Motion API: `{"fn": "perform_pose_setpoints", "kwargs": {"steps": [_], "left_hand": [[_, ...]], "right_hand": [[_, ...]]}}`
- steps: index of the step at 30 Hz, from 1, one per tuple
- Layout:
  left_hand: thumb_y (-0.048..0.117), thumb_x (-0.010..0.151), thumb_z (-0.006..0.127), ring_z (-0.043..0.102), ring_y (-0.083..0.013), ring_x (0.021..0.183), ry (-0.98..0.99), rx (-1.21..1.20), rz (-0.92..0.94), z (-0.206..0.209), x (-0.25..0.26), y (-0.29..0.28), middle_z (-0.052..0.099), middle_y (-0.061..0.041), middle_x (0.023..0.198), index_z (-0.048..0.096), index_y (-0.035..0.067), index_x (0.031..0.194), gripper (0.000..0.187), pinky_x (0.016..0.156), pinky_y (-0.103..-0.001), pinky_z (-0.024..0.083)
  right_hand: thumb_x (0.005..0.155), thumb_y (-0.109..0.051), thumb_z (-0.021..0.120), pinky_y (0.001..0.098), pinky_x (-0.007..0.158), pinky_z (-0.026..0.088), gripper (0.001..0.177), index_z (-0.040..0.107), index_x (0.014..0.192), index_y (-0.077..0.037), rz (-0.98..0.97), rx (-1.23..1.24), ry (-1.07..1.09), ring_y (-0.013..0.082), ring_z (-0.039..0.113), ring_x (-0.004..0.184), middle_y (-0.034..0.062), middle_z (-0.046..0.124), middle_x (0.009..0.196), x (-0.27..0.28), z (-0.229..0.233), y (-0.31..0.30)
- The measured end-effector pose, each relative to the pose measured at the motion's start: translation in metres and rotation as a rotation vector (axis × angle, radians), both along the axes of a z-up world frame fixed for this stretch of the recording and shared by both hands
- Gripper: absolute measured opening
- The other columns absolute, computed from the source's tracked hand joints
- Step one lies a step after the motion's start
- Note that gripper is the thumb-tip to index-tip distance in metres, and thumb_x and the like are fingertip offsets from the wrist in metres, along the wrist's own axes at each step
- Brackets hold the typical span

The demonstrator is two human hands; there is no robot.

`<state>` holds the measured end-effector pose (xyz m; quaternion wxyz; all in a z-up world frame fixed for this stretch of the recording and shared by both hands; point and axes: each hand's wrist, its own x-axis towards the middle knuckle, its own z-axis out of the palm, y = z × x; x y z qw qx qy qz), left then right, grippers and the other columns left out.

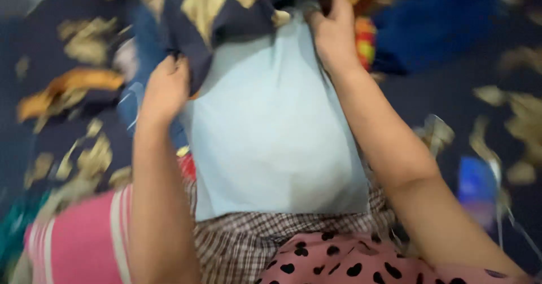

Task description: Dusting a pillow with a hand broom and placing it inside a pillowcase while sitting on a bed.

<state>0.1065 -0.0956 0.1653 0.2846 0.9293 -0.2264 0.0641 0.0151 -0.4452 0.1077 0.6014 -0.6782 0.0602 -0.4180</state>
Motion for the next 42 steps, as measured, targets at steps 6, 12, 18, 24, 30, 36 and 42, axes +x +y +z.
{"fn": "perform_pose_setpoints", "kwargs": {"steps": [6,12,18,24,30,36,42], "left_hand": [[0.03,0.101,0.047,0.068,-0.05,0.095,0.185,0.14,0.29,-0.026,-0.085,0.184,0.066,-0.039,0.097,0.066,-0.01,0.097,0.044,0.084,-0.055,0.051],[0.032,0.095,0.052,0.066,-0.0483,0.108,0.381,0.478,0.459,-0.17,-0.083,0.271,0.067,-0.033,0.115,0.071,-0.005,0.107,0.044,0.095,-0.055,0.051],[0.026,0.101,0.06,0.065,-0.0442,0.109,0.018,-0.104,0.684,-0.184,-0.035,0.281,0.07,-0.028,0.113,0.07,-0.001,0.118,0.034,0.092,-0.051,0.051],[0.022,0.098,0.062,0.069,-0.0162,0.095,0.507,-1.334,0.23,-0.117,-0.028,0.267,0.074,-0.004,0.108,0.069,0.001,0.119,0.03,0.085,-0.034,0.055],[0.03,0.1,0.073,0.066,-0.0139,0.112,0.173,-1.214,0.482,-0.034,-0.01,0.31,0.066,-0.002,0.12,0.061,0.006,0.124,0.036,0.098,-0.033,0.055],[0.035,0.104,0.067,0.069,-0.0259,0.108,-0.317,-1.54,0.205,0.037,-0.022,0.335,0.07,-0.01,0.115,0.062,0.002,0.125,0.04,0.096,-0.045,0.057],[0.032,0.096,0.066,0.072,-0.0269,0.115,-0.113,-1.799,0.142,-0.026,-0.056,0.316,0.07,-0.013,0.129,0.063,0.002,0.129,0.045,0.102,-0.041,0.06]], "right_hand": [[0.09,-0.002,0.065,0.0435,0.09,0.054,0.026,0.068,0.116,0.0,0.235,-0.458,-0.279,0.0347,0.068,0.102,0.0181,0.07,0.11,0.059,-0.004,0.183],[0.081,-0.023,0.066,0.0573,0.072,0.049,0.035,0.074,0.115,-0.017,0.361,-1.085,-0.033,0.0436,0.065,0.085,0.0229,0.07,0.102,0.058,-0.186,0.286],[0.087,-0.023,0.073,0.0466,0.097,0.053,0.039,0.068,0.124,-0.014,0.604,-0.928,0.046,0.0362,0.069,0.107,0.0165,0.075,0.116,0.088,-0.196,0.267],[0.082,-0.023,0.08,0.0436,0.086,0.055,0.095,0.028,0.16,-0.007,0.606,-0.601,0.636,0.0354,0.071,0.091,0.022,0.074,0.098,0.126,-0.101,0.305],[0.105,-0.034,0.044,0.0411,0.089,0.06,0.047,0.069,0.12,0.003,0.903,0.659,0.448,0.0282,0.073,0.098,0.0156,0.075,0.112,0.292,-0.148,0.331],[0.111,-0.028,0.046,0.0382,0.091,0.056,0.034,0.067,0.121,-0.003,1.07,0.522,-0.009,0.0238,0.069,0.106,0.0086,0.069,0.111,0.252,0.027,0.29],[0.101,-0.006,0.048,0.0331,0.097,0.063,0.033,0.064,0.129,-0.006,0.647,0.261,-0.148,0.0181,0.073,0.11,0.0023,0.073,0.118,0.239,0.008,0.238]]}}
